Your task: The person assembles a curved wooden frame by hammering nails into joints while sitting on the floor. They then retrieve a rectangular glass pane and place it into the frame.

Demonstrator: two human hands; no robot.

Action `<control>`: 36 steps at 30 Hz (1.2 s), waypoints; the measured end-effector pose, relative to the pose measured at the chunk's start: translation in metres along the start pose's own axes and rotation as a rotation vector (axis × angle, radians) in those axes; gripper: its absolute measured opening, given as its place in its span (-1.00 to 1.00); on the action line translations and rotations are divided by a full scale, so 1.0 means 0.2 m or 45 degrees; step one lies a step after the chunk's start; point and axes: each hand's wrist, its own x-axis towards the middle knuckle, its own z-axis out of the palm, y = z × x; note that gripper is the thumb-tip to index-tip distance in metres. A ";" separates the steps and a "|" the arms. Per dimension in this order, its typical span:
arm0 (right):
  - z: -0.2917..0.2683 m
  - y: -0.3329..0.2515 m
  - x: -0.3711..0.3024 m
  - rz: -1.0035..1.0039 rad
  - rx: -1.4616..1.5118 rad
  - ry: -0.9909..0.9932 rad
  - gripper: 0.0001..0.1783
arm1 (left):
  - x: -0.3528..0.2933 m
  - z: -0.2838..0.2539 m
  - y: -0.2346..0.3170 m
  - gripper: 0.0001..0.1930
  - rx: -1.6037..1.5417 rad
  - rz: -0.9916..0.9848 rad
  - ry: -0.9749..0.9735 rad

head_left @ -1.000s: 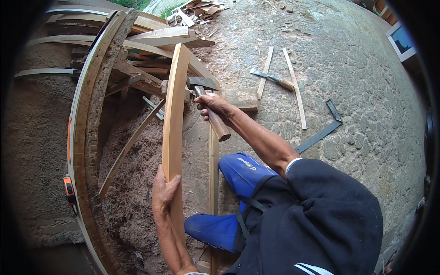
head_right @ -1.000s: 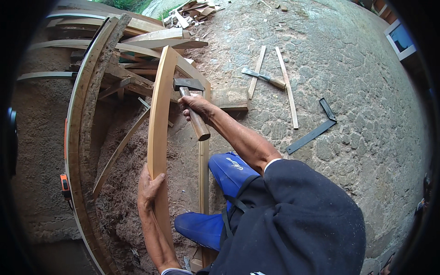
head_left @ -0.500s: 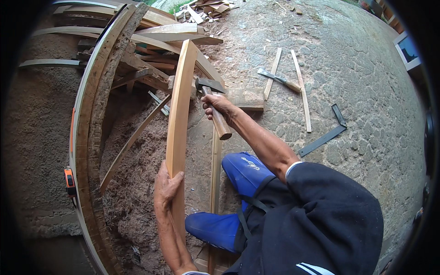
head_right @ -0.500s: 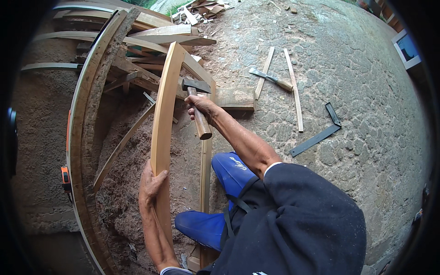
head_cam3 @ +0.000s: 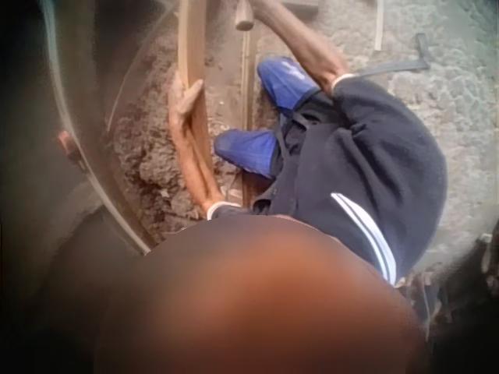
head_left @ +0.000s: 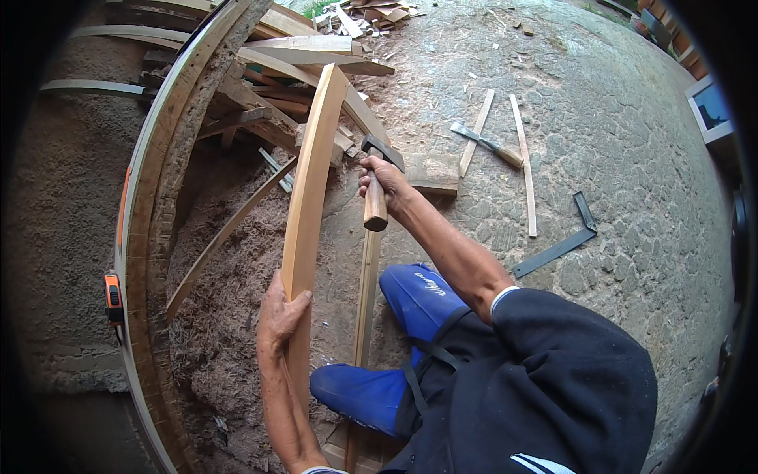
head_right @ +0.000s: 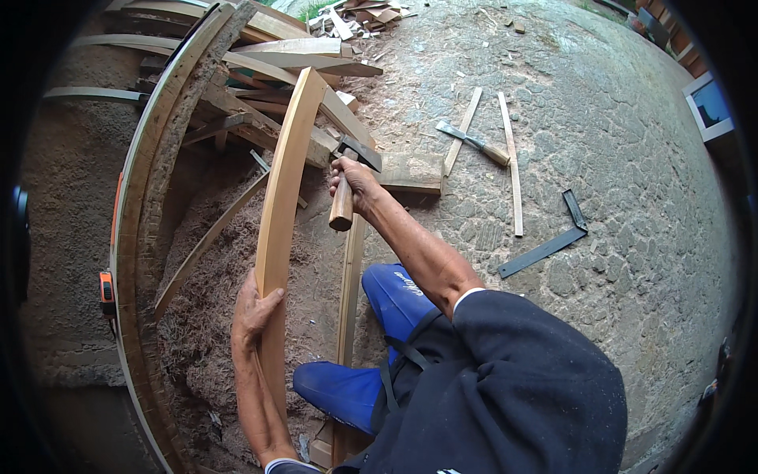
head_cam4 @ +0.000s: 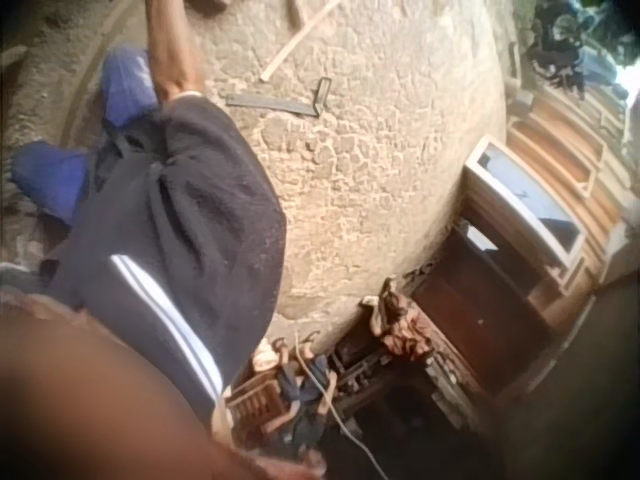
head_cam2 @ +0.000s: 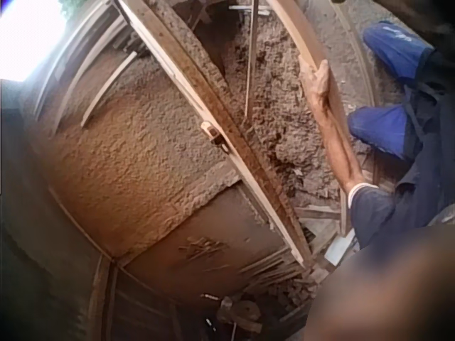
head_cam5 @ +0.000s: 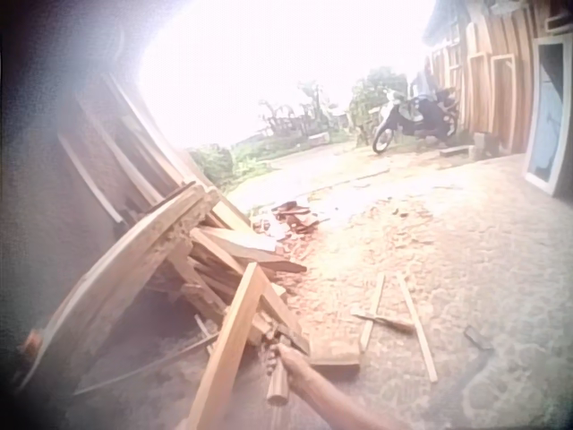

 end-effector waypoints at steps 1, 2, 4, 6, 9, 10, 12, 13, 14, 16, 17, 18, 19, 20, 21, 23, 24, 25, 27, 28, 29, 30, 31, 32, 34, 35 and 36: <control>0.03 0.00 0.01 -0.041 0.136 0.023 -0.90 | 0.00 0.00 0.00 -0.55 0.020 -0.025 -0.010; 0.05 0.00 0.01 -0.064 0.172 0.011 -0.89 | 0.00 0.00 -0.01 -0.55 0.038 -0.077 -0.022; 0.05 -0.02 0.01 0.035 -0.267 -0.313 -0.87 | 0.00 -0.01 0.00 -0.53 0.026 -0.007 -0.006; 0.04 -0.05 0.00 0.002 -0.362 -0.419 -0.82 | 0.00 -0.02 0.01 -0.52 0.010 -0.118 -0.011; 0.02 -0.03 -0.02 -0.039 -0.320 -0.200 -0.85 | 0.00 -0.03 0.01 -0.52 0.049 0.024 0.015; 0.02 -0.02 -0.02 -0.025 -0.169 -0.157 -0.87 | 0.00 -0.02 0.02 -0.52 0.071 -0.008 0.000; 0.04 0.00 0.00 -0.071 0.117 0.084 -0.90 | 0.00 -0.02 0.00 -0.54 -0.039 0.001 -0.005; 0.06 0.00 0.02 -0.058 0.190 0.067 -0.92 | 0.00 -0.02 0.00 -0.54 -0.056 0.012 -0.006; 0.06 0.00 0.02 -0.007 0.152 -0.031 -0.90 | 0.00 -0.02 -0.01 -0.54 -0.083 0.007 -0.015; 0.06 -0.02 0.02 0.031 -0.298 -0.438 -0.87 | 0.00 -0.03 -0.02 -0.56 -0.004 -0.007 -0.002; 0.06 -0.04 0.02 0.014 -0.431 -0.435 -0.83 | 0.01 -0.03 -0.02 -0.56 0.003 -0.042 0.013; 0.05 -0.04 0.01 -0.015 -0.485 -0.383 -0.81 | 0.01 -0.04 -0.03 -0.56 0.044 -0.134 0.022; 0.05 -0.04 0.00 0.003 -0.465 -0.339 -0.82 | 0.01 -0.04 -0.03 -0.57 0.002 -0.072 0.004; 0.04 -0.04 -0.01 0.000 -0.416 -0.273 -0.82 | 0.01 -0.04 -0.03 -0.57 -0.002 0.020 0.018; 0.05 -0.02 -0.02 0.033 -0.305 -0.158 -0.85 | 0.00 -0.04 -0.03 -0.57 0.002 0.032 0.013; 0.09 0.02 -0.02 -0.011 0.041 -0.098 -0.84 | 0.00 -0.04 -0.03 -0.58 -0.012 0.023 -0.001; 0.10 0.03 -0.02 0.007 0.201 -0.002 -0.83 | 0.00 -0.03 -0.03 -0.58 -0.014 0.024 0.012; 0.12 0.04 -0.01 0.002 0.215 -0.022 -0.81 | -0.01 -0.04 -0.03 -0.58 -0.013 0.023 0.022; 0.13 0.03 -0.03 -0.009 -0.192 -0.241 -0.80 | -0.02 -0.04 -0.02 -0.58 0.008 0.012 0.031; 0.12 0.02 -0.04 -0.002 -0.401 -0.342 -0.79 | -0.02 -0.05 -0.02 -0.58 0.015 -0.010 0.026; 0.11 0.00 -0.05 -0.011 -0.517 -0.311 -0.77 | -0.03 -0.04 -0.02 -0.58 0.038 -0.090 0.039; 0.09 0.00 -0.08 -0.037 -0.553 -0.354 -0.77 | -0.04 -0.04 -0.01 -0.58 0.003 -0.047 -0.002; 0.09 -0.03 -0.09 -0.052 -0.533 -0.339 -0.78 | -0.04 -0.03 0.00 -0.58 -0.014 0.001 0.016; 0.06 -0.01 -0.12 -0.052 -0.483 -0.349 -0.78 | -0.05 -0.03 0.01 -0.59 -0.022 0.026 0.015; 0.02 0.00 -0.16 0.002 -0.408 -0.243 -0.80 | -0.06 0.00 0.04 -0.61 0.046 0.005 0.045; -0.01 0.00 -0.17 0.004 -0.387 -0.216 -0.80 | -0.08 0.02 0.05 -0.61 0.065 -0.013 0.040; -0.03 0.01 -0.18 0.003 -0.368 -0.164 -0.80 | -0.08 0.03 0.06 -0.61 0.068 -0.053 0.027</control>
